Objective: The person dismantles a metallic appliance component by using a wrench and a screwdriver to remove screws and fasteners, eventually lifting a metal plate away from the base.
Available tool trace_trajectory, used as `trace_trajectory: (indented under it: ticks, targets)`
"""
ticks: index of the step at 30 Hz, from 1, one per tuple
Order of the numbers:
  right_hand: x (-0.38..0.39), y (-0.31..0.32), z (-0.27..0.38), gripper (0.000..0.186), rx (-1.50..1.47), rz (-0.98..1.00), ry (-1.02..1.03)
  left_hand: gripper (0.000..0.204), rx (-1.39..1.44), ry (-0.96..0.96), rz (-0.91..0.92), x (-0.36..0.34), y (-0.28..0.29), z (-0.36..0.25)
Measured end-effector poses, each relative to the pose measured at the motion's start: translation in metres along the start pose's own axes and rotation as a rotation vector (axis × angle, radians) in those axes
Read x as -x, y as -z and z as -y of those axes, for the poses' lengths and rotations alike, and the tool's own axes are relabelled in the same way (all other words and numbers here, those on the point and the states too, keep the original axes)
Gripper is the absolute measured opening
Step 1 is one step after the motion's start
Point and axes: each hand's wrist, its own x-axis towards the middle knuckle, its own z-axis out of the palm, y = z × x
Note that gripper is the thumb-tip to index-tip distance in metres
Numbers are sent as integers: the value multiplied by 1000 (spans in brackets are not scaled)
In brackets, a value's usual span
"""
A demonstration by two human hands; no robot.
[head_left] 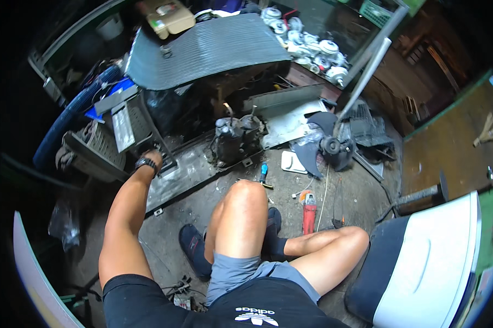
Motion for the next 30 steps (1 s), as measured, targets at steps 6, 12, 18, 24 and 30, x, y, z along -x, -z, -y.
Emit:
trace_trajectory:
  ticks: [6,12,18,24,30]
  targets:
    - [24,31,45,29,105,143,176,23,151,48,-88,23,-10,26]
    - [-29,122,203,25,530,280,459,36,385,54,-166,46,-33,28]
    - [-265,45,460,37,942,-82,1255,24,606,81,-368,72,-55,90]
    - [-428,-113,570,35,196,-221,1462,31,1139,60,-784,80,-107,78]
    - [-469,-174,561,21,280,-125,1543,28,1143,142,-859,68,-196,46]
